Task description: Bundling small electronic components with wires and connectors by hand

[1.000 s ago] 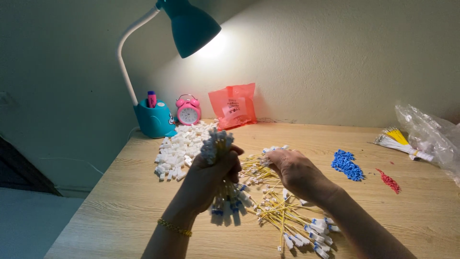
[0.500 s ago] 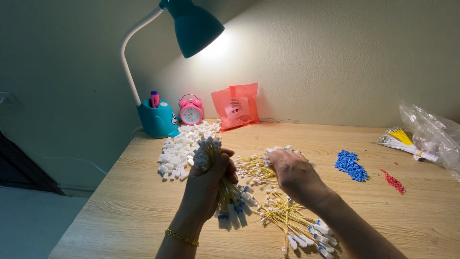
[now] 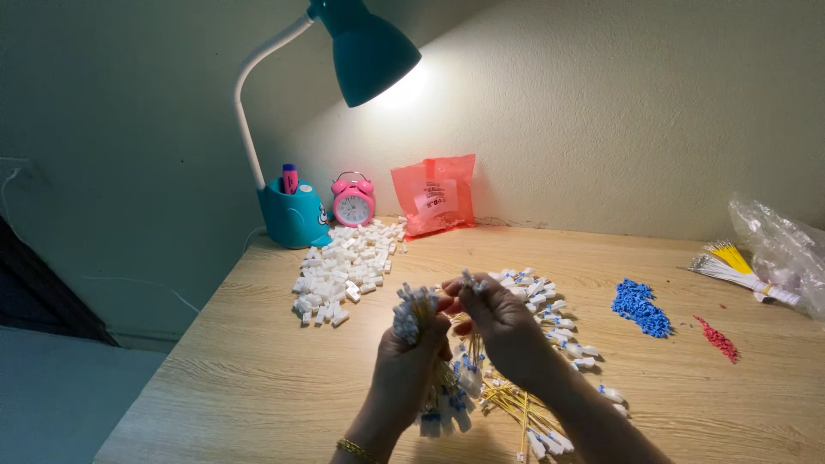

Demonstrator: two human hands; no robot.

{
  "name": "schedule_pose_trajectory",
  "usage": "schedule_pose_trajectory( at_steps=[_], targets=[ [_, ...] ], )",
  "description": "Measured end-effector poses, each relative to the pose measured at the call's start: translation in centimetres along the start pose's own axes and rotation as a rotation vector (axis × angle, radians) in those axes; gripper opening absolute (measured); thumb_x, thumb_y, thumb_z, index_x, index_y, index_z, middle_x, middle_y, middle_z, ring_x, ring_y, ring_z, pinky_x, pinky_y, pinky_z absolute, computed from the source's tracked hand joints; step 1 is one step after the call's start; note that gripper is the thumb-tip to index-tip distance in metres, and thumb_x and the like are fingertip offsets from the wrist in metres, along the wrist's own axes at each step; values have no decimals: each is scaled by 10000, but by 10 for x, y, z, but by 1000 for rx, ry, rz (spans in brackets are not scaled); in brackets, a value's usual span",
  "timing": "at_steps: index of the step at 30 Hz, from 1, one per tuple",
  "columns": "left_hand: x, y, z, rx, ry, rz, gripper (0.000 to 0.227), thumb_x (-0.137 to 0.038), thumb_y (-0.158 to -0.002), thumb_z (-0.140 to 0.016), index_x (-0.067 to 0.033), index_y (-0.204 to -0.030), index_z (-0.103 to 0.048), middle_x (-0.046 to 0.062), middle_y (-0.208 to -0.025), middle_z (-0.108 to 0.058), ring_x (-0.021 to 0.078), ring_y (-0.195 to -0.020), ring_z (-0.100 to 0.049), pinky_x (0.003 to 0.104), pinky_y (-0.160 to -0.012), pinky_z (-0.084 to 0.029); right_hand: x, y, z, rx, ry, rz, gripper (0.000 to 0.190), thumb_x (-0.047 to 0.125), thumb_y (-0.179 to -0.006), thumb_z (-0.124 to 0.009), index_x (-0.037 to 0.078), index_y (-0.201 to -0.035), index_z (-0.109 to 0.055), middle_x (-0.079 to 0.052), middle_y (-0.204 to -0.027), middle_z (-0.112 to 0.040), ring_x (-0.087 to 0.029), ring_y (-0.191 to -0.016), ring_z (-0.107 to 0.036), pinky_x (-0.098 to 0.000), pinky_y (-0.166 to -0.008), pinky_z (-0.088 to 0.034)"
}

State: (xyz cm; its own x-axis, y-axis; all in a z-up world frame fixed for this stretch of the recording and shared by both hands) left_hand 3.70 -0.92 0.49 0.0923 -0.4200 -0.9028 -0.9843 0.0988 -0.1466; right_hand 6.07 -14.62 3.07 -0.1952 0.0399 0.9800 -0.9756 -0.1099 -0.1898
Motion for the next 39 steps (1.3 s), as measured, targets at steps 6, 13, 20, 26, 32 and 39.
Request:
schedule_pose_trajectory(
  at_steps=[6, 13, 20, 26, 32, 39],
  targets=[
    [16, 4, 1, 19, -16, -340, 144, -94, -901, -647, -52, -1033, -689, 36, -980, -686, 117, -880, -569, 288, -791, -503, 6, 27, -45, -90, -282, -64, 435, 170, -941, -482, 48, -1355, -541, -109, -1104, -674, -151, -1103, -598, -259, -1001, -455],
    [-9, 13, 16, 65, -167, -475, 249, -69, -897, -630, -36, -1144, -641, 118, -1180, -630, 213, -1108, -587, 325, -984, -466, 1, 25, -44, -1, -36, 79, 336, 239, -964, -443, 79, -1179, -645, -84, -1418, -516, -172, -1370, -432, -292, -1140, -288],
    [13, 7, 27, 188, -67, 32, 237, -207, -943, -564, -7, -974, -687, 101, -755, -705, 170, -726, -649, 319, -774, -511, 154, 44, -43, 74, 718, 663, 496, 319, -984, -351, 60, -1397, -438, -157, -1539, -363, -290, -1474, -267, -444, -1192, -199],
    [8, 5, 23, 222, 58, 71, 187, -116, -916, -553, 49, -937, -637, 116, -748, -649, 169, -700, -593, 293, -675, -492, 120, 26, -41, 459, 815, 363, 515, 303, -956, -441, 78, -1419, -443, -134, -1520, -387, -285, -1431, -301, -421, -1127, -252],
    [9, -2, 17, 274, 43, 133, 128, -103, -810, -567, 4, -798, -636, 110, -794, -658, 172, -745, -593, 306, -698, -505, 93, 20, -42, 357, 719, 416, 545, 247, -918, -521, 51, -1415, -416, -176, -1519, -367, -303, -1413, -336, -401, -1129, -266],
    [34, -13, 48, 69, 469, 263, 314, -157, -919, -590, 88, -1109, -538, 147, -734, -576, 254, -596, -586, 382, -584, -534, 79, 41, 36, 63, 810, 416, 247, 2, -900, -591, 76, -1133, -625, -125, -1124, -673, -213, -1010, -673, -275, -858, -598]
  ],
)
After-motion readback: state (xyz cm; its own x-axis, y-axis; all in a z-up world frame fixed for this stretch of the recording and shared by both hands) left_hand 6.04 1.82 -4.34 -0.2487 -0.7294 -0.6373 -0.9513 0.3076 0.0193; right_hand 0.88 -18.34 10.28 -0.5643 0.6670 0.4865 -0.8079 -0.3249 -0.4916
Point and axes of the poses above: each hand's wrist, its own y-axis away from the middle knuckle, its own z-axis out of the back of the hand, x = y × z, the point moved 4 cm from there along -y, towards the middle knuckle
